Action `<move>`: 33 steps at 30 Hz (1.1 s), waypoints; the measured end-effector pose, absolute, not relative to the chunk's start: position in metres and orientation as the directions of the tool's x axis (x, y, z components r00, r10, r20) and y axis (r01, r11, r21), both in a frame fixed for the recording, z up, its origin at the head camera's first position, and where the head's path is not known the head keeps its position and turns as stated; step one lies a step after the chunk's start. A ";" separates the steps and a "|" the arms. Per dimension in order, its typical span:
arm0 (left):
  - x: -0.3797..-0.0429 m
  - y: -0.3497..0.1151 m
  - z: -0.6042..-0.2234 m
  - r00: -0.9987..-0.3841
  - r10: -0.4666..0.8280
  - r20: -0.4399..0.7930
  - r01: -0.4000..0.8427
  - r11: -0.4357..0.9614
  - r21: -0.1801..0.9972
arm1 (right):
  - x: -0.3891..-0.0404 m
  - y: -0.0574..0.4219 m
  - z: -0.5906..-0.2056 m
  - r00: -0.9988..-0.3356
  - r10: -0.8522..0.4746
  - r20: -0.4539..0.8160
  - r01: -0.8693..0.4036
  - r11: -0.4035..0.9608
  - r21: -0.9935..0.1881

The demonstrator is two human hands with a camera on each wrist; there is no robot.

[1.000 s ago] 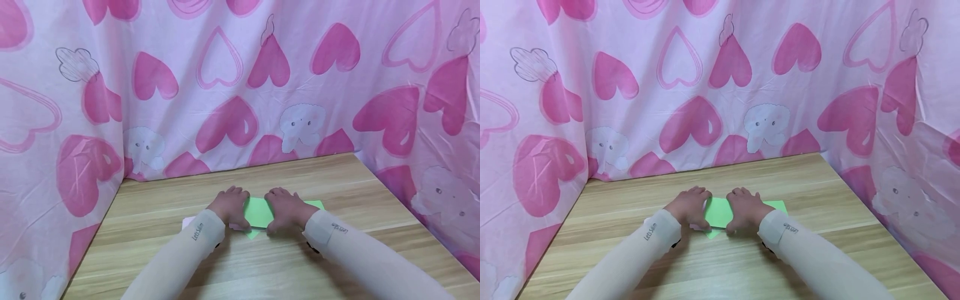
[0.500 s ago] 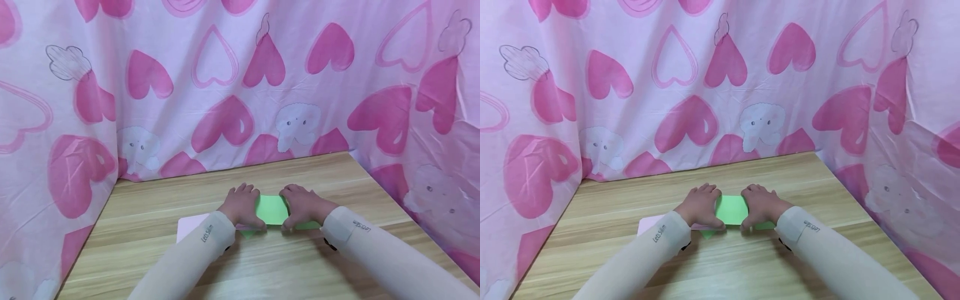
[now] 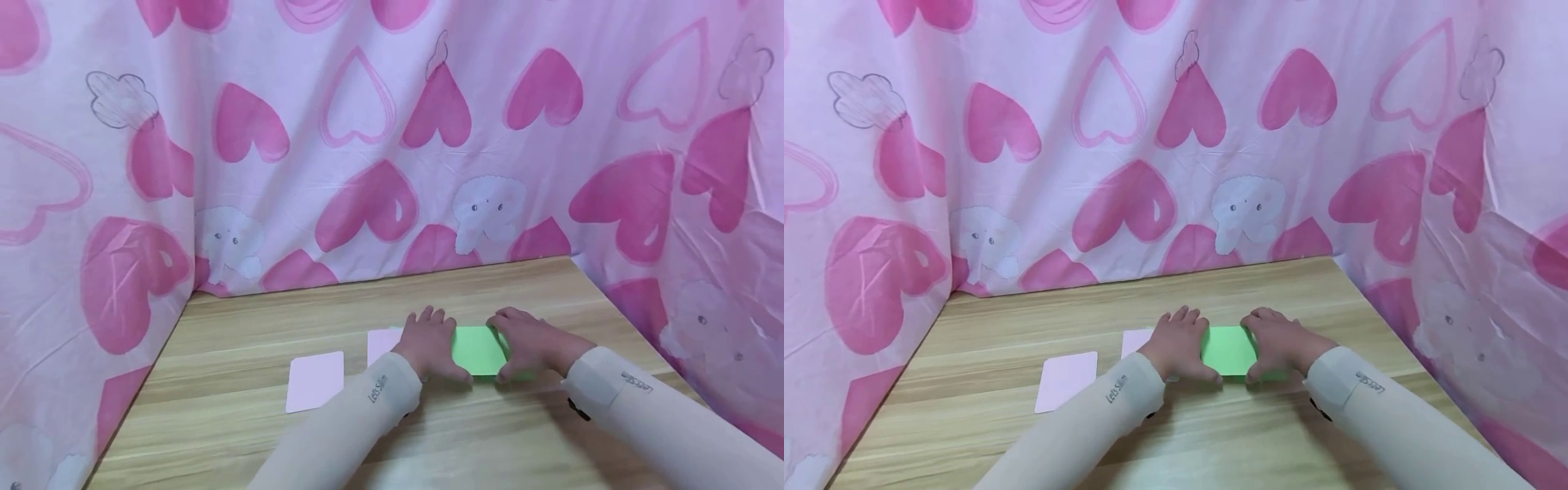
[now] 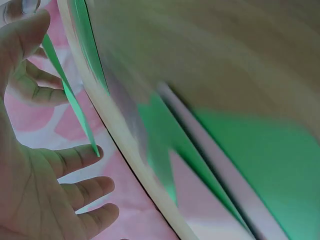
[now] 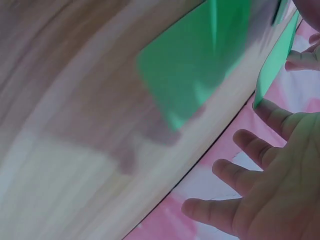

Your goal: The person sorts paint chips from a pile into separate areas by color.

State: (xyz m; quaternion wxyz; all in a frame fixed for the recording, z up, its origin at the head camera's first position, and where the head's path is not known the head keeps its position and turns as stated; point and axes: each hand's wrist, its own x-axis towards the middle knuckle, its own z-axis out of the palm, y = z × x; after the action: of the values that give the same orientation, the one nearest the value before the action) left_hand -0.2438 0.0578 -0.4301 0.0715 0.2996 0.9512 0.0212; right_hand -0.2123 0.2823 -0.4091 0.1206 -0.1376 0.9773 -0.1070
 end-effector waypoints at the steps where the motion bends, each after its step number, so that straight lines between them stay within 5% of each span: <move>1: -0.243 0.062 -0.431 -0.810 0.573 -0.123 0.569 0.819 0.071 | -0.212 0.286 -0.411 -0.933 -0.296 -0.203 -0.246 0.939 -0.240; 33: -0.235 0.116 -0.432 -0.823 0.547 -0.153 0.555 0.831 -0.012 | -0.214 0.329 -0.426 -0.934 -0.263 -0.242 -0.205 0.949 -0.240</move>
State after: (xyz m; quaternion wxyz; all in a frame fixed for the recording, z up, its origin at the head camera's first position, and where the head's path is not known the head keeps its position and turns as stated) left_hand -0.2353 0.1162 -0.4319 0.0716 0.2890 0.9543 -0.0279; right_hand -0.2136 0.3289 -0.4257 0.1367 -0.1198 0.9776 -0.1059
